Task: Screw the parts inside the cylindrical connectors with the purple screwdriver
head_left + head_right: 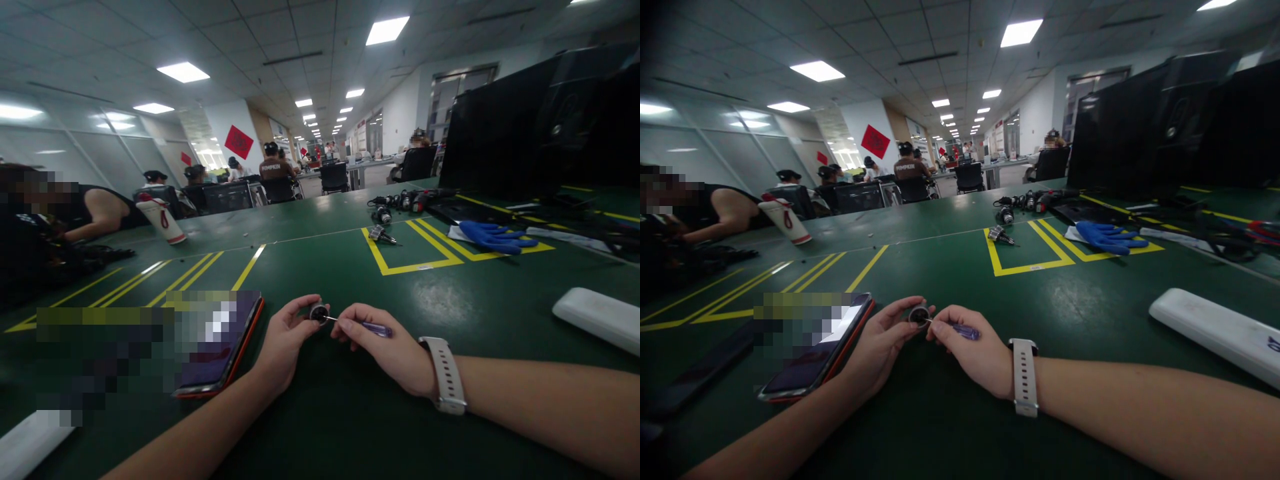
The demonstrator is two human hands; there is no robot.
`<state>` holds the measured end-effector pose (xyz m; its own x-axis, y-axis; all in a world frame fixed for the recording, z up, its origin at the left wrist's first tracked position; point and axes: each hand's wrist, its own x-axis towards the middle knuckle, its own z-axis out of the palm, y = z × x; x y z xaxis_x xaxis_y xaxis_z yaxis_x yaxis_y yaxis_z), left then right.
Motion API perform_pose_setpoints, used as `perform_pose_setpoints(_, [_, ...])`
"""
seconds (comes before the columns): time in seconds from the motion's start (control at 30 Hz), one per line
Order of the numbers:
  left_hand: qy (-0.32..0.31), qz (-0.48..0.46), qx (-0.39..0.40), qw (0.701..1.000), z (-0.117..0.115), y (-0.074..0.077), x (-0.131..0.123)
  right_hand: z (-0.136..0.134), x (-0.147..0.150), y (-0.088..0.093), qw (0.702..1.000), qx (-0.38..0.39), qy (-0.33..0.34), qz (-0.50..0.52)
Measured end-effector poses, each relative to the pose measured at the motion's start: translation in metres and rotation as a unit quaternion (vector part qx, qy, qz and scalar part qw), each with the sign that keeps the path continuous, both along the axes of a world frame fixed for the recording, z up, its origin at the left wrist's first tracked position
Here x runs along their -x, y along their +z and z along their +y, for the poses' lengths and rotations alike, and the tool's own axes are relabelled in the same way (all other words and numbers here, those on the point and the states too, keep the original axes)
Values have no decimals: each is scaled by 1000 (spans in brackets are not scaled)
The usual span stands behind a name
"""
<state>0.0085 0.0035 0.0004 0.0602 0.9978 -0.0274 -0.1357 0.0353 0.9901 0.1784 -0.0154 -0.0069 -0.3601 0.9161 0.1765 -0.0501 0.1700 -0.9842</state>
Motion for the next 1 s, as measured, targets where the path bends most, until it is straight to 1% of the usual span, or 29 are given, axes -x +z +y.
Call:
perform_pose_setpoints(0.2, [1, 10, -3, 1000, 1, -1, -1, -3, 0, 2, 997, -51, -11, -54])
perform_pose_setpoints(0.37, [-14, 13, -9, 1000, 0, 0, -3, -6, -1, 6, 992, -83, -1, -91])
perform_pose_setpoints(0.57, [-26, 30, -22, 999, 1, -2, -2, -9, 1, 3, 977, -161, -38, -132])
perform_pose_setpoints(0.63, [-31, 33, -17, 999, 1, -2, -1, -9, 1, 3, 976, -172, -39, -131])
perform_pose_setpoints(0.73, [-28, 26, -5, 999, 1, -2, 1, -8, 0, 4, 983, -148, -23, -106])
perform_pose_setpoints(0.87, [-9, -3, 14, 1000, 1, 1, 1, -3, -1, 4, 996, -76, 7, -41])
perform_pose_setpoints(1.0, [-3, -31, 30, 999, 1, 3, 0, -1, 0, 1, 1000, -4, 0, 16])
